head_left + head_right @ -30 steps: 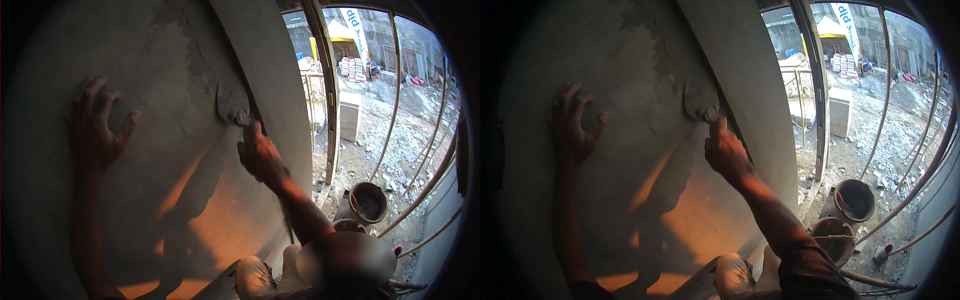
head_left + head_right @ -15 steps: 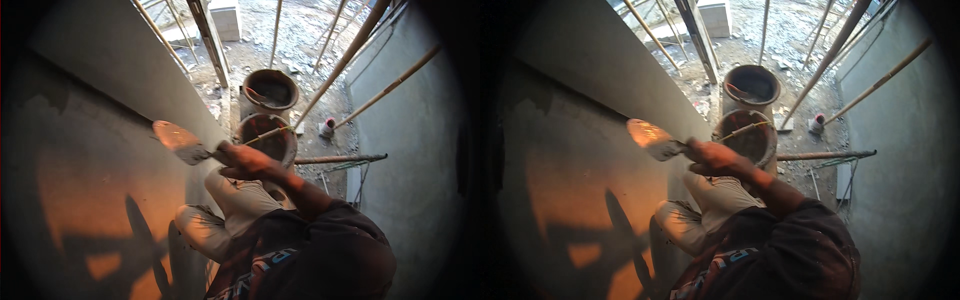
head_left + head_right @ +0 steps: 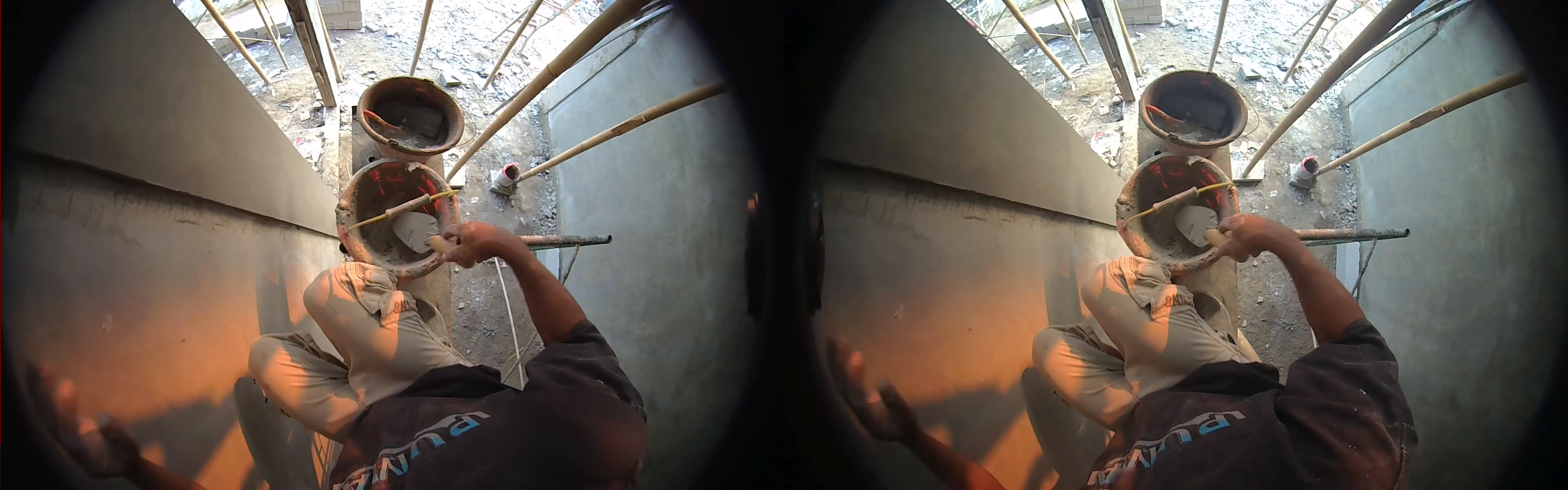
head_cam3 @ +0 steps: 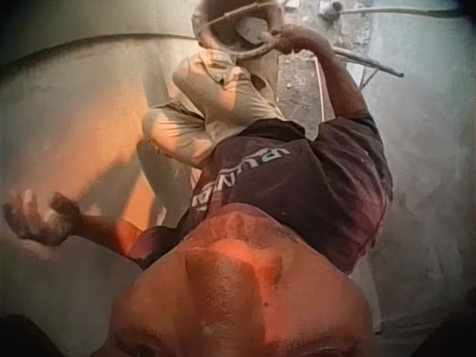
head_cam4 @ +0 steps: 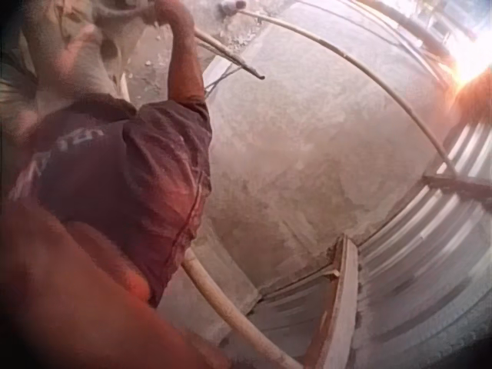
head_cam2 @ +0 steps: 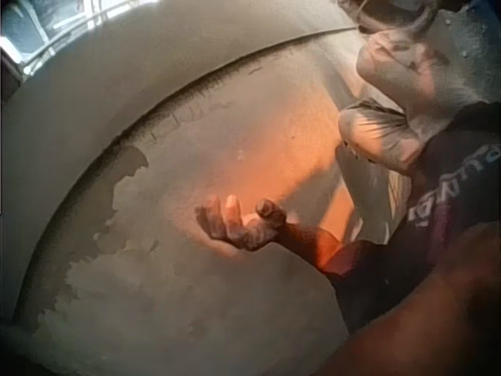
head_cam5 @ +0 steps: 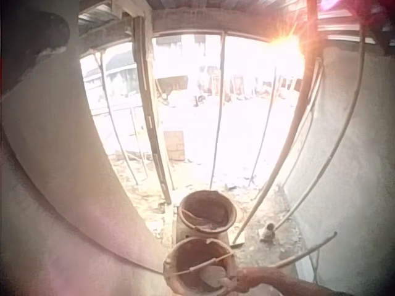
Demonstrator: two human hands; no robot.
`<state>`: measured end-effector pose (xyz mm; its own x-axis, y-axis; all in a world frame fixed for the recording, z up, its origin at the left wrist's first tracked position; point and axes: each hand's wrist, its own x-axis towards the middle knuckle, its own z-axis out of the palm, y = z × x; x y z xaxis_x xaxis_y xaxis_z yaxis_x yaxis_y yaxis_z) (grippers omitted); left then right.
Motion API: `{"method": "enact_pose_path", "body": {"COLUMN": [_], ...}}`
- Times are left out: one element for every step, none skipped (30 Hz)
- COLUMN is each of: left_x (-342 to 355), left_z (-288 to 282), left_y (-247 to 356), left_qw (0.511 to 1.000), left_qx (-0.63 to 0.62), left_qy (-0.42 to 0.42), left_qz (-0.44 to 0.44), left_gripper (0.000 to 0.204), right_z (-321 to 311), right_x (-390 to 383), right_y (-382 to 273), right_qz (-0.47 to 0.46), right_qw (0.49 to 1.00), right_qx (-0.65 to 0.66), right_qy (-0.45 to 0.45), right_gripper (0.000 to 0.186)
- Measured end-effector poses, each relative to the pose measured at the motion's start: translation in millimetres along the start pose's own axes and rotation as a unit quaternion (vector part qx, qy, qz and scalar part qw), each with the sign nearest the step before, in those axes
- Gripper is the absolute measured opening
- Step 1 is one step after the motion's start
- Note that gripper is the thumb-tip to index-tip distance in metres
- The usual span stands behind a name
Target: The person applies mortar to a wall and smooths it using trowels and floats, scooping mortar from a bucket and finishing the plastered surface.
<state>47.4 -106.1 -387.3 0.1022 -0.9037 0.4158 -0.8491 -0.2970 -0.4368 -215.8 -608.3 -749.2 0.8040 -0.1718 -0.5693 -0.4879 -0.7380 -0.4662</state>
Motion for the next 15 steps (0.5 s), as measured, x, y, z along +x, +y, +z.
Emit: {"method": "enact_pose_path", "body": {"left_x": [-8,-14,-11,-9,-7,-8,2,18,31,41,47,51,58,68,74], "left_z": [18,37,59,82,105,100,127,153,177,198,219,241,257,271,286], "left_y": [18,37,59,80,97,106,122,139,156,174,190,206,221,237,254], "left_qw": [0.996,0.983,0.961,0.930,0.894,0.862,0.823,0.779,0.737,0.687,0.676,0.663,0.643,0.622,0.616], "left_qx": [-0.069,-0.142,-0.217,-0.293,-0.372,-0.418,-0.477,-0.532,-0.560,-0.588,-0.601,-0.610,-0.613,-0.619,-0.634], "left_qy": [0.005,0.011,0.017,0.023,-0.007,-0.026,-0.076,-0.125,-0.192,-0.260,-0.293,-0.327,-0.361,-0.388,-0.396], "left_qz": [-0.058,-0.114,-0.168,-0.220,-0.252,-0.287,-0.299,-0.309,-0.326,-0.339,-0.311,-0.285,-0.286,-0.281,-0.246], "left_gripper": [0.046,0.045,0.046,0.048,0.049,0.050,0.047,0.044,0.040,0.035,0.031,0.030,0.031,0.033,0.037], "right_z": [-34,-61,-75,-89,-98,-115,-127,-133,-134,-135,-132,-124,-117,-116,-117], "right_x": [-5,-4,9,25,49,88,121,146,182,213,239,257,272,283,294], "right_y": [-7,-3,24,53,78,76,74,73,76,90,101,102,95,99,108], "right_qz": [0.068,0.139,0.119,0.100,0.085,0.018,0.010,-0.016,0.007,0.024,0.038,0.039,0.097,0.158,0.181], "right_qw": [0.991,0.964,0.985,0.995,0.985,0.966,0.964,0.952,0.949,0.951,0.951,0.955,0.956,0.949,0.948], "right_qx": [0.085,0.168,0.081,-0.008,-0.110,-0.110,-0.016,0.032,0.008,-0.046,-0.098,-0.095,-0.127,-0.164,-0.171], "right_qy": [-0.079,-0.154,-0.091,-0.028,0.103,0.234,0.266,0.306,0.315,0.304,0.291,0.279,0.247,0.219,0.196], "right_gripper": [0.041,0.038,0.036,0.034,0.033,0.033,0.035,0.037,0.040,0.041,0.042,0.042,0.043,0.044,0.044]}}
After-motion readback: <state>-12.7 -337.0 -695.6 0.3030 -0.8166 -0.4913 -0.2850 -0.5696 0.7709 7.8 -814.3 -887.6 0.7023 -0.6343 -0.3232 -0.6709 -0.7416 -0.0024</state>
